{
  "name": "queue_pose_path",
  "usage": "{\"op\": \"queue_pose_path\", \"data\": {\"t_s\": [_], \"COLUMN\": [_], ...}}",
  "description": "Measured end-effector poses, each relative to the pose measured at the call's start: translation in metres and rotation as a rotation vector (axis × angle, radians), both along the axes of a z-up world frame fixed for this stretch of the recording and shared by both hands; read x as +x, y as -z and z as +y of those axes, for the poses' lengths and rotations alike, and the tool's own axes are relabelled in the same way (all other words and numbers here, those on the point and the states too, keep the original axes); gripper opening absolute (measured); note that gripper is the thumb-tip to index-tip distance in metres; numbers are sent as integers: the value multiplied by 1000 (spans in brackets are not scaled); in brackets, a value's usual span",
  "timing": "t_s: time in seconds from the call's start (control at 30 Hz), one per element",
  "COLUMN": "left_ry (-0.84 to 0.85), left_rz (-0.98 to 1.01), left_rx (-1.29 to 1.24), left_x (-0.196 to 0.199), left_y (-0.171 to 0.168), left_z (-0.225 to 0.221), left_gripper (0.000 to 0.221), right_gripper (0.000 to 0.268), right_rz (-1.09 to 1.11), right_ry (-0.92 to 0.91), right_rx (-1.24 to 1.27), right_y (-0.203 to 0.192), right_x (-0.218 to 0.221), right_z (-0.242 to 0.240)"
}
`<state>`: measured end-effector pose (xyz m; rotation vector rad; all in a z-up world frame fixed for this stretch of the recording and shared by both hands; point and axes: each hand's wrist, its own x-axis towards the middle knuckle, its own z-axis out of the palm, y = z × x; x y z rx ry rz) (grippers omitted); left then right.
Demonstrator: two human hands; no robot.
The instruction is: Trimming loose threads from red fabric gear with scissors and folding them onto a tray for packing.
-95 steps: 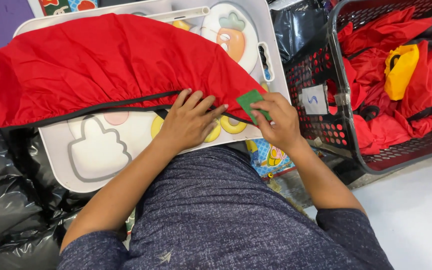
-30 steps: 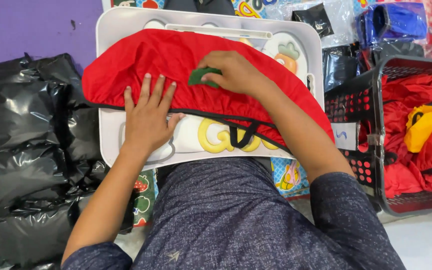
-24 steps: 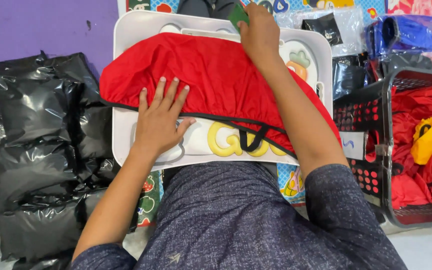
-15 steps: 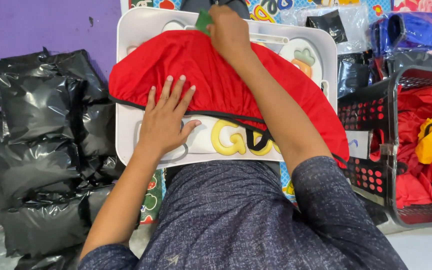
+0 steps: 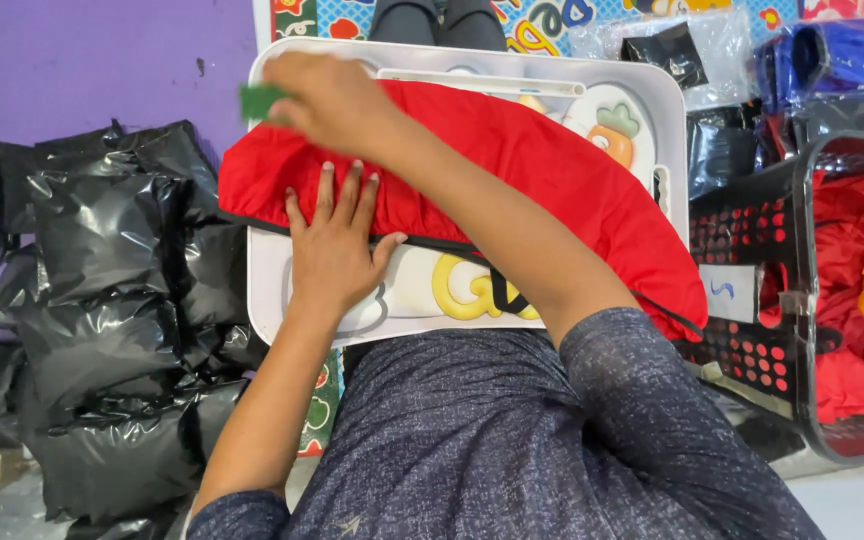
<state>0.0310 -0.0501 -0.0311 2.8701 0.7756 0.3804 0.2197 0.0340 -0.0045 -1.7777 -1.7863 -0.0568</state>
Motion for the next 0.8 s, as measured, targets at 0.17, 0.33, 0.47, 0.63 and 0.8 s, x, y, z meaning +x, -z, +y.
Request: {"op": "queue_pose_path", "data": {"t_s": [0.17, 0.33, 0.47, 0.63, 0.8], "left_ry": [4, -9, -8, 3, -11], "left_rz": [37, 52, 71, 81, 88], "left_rx": [10, 6, -10, 8, 22], "left_x": [1, 0, -1, 2, 3], "left_y": [-6, -13, -13, -16, -14], "left_z": [-1, -4, -5, -7, -8], "left_gripper": [79, 73, 73, 70, 70], "right_gripper": [26, 23, 13, 22, 16], "right_rz": [-486, -55, 24, -411, 214], "right_ry": [187, 177, -118, 649, 372], "right_rx": [-2, -176, -629, -299, -475], "right_y": [73, 9, -36, 6, -15], "right_x": [5, 78, 116, 225, 172], "right_z": [30, -51, -170, -301, -398]}}
